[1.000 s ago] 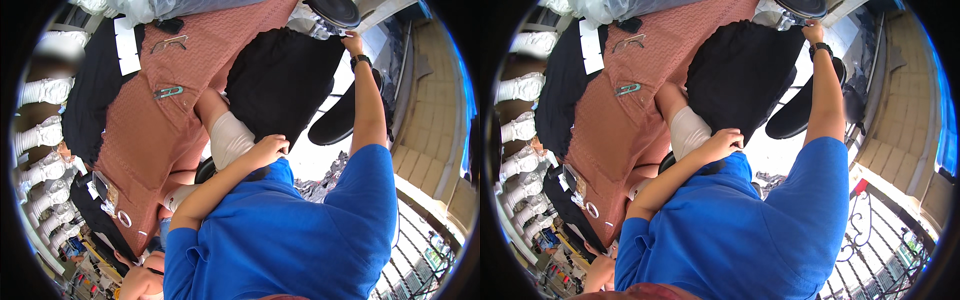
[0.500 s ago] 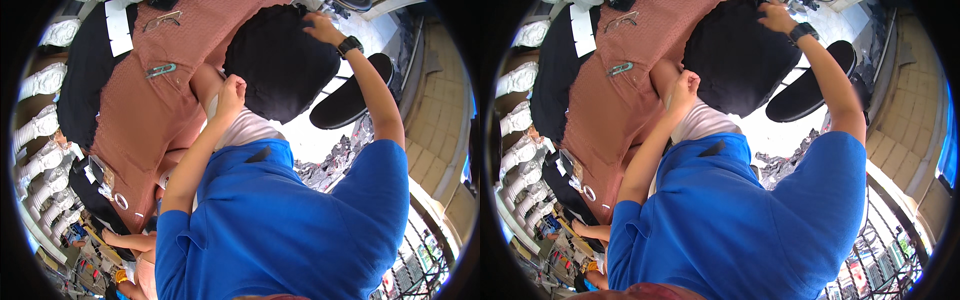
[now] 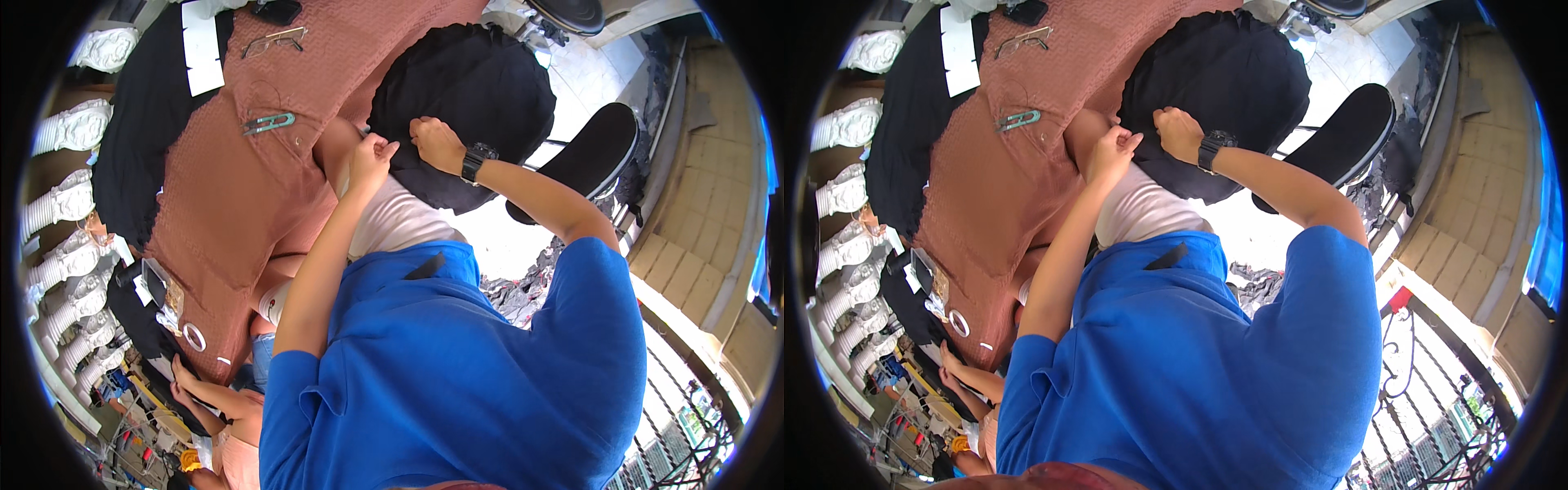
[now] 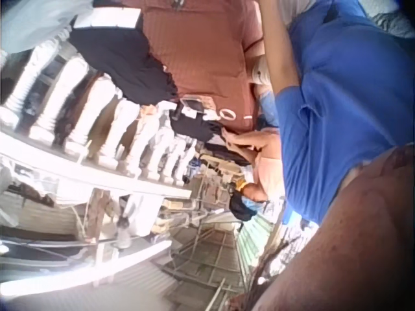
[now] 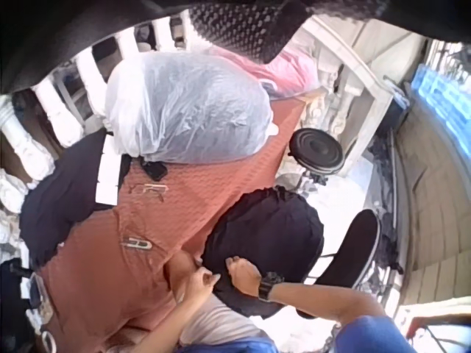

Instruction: The person places a paper template on a black garment, aligns a small white logo tag, and applies it to the fabric using an adhesive or fastener.

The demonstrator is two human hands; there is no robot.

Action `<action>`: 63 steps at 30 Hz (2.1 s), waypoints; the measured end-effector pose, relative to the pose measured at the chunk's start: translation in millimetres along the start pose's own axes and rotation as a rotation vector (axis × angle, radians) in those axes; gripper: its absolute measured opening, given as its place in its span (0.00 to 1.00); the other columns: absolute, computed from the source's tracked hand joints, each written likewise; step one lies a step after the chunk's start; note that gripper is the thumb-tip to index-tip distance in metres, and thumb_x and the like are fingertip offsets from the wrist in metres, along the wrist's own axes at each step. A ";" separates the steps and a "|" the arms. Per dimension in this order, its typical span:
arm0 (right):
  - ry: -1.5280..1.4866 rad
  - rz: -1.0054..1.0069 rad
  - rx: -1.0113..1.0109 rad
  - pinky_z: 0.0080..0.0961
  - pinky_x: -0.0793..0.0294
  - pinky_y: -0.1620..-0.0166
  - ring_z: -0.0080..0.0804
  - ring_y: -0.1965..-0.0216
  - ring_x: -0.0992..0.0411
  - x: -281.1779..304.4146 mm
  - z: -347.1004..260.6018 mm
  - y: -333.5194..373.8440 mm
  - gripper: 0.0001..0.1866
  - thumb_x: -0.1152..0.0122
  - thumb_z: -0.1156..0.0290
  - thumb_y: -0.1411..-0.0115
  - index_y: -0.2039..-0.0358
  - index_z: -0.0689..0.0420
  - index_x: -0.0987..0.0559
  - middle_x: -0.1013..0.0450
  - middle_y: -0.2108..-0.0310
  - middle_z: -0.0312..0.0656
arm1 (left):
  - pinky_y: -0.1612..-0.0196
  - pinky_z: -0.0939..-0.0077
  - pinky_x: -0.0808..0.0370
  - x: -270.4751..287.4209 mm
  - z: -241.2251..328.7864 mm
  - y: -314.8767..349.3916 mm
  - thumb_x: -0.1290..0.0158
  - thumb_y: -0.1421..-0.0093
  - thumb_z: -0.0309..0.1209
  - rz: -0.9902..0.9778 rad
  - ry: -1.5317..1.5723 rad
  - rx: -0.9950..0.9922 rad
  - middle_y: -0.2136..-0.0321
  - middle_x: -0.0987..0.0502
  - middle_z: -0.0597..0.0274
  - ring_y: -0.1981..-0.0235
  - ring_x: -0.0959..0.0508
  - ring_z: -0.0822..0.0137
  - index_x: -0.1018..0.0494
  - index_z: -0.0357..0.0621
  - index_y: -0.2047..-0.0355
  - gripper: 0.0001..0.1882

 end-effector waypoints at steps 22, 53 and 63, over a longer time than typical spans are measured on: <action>0.351 0.492 0.168 0.49 0.31 0.39 0.58 0.42 0.31 144.3 159.4 -99.6 0.28 0.35 0.64 0.39 0.40 0.58 0.30 0.32 0.40 0.55 | 0.35 0.43 0.37 -43.4 70.9 72.9 0.34 0.47 0.37 -0.241 -0.523 -0.639 0.30 0.43 0.51 0.32 0.42 0.39 0.27 0.57 0.39 0.33; -0.419 0.117 0.853 0.39 0.28 0.52 0.49 0.57 0.29 38.7 -429.0 -136.5 0.18 0.36 0.80 0.40 0.50 0.61 0.26 0.30 0.56 0.49 | 0.58 0.57 0.24 612.5 -2.0 56.1 0.42 0.38 0.25 0.974 -0.309 -0.167 0.69 0.19 0.49 0.64 0.19 0.47 0.25 0.39 0.67 0.03; 0.256 0.662 0.587 0.49 0.35 0.43 0.53 0.44 0.36 19.7 -522.1 -308.6 0.30 0.30 0.75 0.55 0.48 0.51 0.24 0.36 0.44 0.50 | 0.55 0.59 0.29 602.3 133.2 112.5 0.50 0.46 0.14 1.034 -0.987 -0.606 0.70 0.27 0.56 0.60 0.24 0.52 0.23 0.43 0.72 0.10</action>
Point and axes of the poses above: each hand's wrist, its own y-axis away from the middle knuckle, its own x-axis out of the back of the hand, z = x × y, the point moved 9 cm from there along -y, towards the middle knuckle
